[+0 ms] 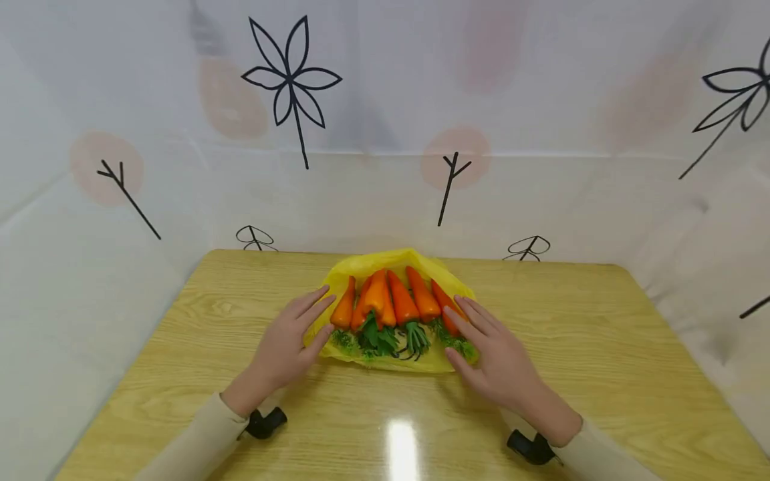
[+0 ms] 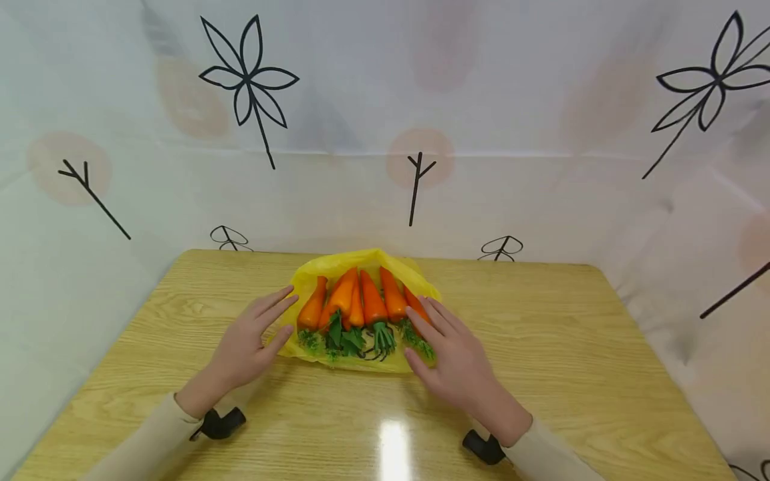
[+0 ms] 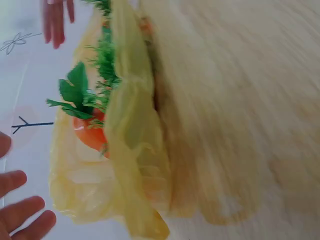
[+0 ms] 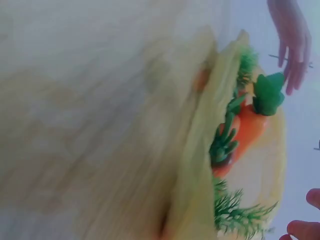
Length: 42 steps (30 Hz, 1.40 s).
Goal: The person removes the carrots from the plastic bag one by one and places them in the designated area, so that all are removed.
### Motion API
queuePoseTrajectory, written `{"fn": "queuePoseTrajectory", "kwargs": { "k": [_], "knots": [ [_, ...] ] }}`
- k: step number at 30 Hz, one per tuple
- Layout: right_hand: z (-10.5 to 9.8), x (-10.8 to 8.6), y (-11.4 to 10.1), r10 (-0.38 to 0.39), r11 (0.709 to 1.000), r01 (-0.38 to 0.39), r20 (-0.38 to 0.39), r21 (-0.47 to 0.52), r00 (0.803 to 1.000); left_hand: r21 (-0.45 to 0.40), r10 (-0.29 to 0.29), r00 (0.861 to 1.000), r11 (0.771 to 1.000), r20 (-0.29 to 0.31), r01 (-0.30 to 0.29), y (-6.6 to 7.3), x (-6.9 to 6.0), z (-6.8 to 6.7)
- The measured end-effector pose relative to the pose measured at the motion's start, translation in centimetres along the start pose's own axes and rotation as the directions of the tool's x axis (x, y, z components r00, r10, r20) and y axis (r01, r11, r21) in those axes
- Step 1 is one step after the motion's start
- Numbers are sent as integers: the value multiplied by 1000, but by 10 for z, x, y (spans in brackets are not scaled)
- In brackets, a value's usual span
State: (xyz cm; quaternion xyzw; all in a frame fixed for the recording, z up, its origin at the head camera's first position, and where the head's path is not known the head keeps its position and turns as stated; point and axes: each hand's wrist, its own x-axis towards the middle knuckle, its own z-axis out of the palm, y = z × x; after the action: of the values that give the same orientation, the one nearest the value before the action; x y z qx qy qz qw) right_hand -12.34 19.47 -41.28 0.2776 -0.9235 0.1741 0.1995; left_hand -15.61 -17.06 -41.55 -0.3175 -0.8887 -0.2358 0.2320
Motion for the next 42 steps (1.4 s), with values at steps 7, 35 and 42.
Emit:
{"fn": "queuePoseTrajectory", "kwargs": {
  "k": [7, 35, 42],
  "knots": [
    [7, 20, -5, 72, 994, -71, -5, 84, 997, -186, -191, 981, 966, -40, 180, -15, 5, -1],
    [40, 71, -9, 224, 887, -211, 18, 410, 974, -647, -364, 914, 656, 180, 389, -57, 13, 27],
    [43, 76, -5, 221, 875, -222, 54, 430, 974, -601, -350, 917, 697, 190, 391, -59, 7, 31]
  ]
}}
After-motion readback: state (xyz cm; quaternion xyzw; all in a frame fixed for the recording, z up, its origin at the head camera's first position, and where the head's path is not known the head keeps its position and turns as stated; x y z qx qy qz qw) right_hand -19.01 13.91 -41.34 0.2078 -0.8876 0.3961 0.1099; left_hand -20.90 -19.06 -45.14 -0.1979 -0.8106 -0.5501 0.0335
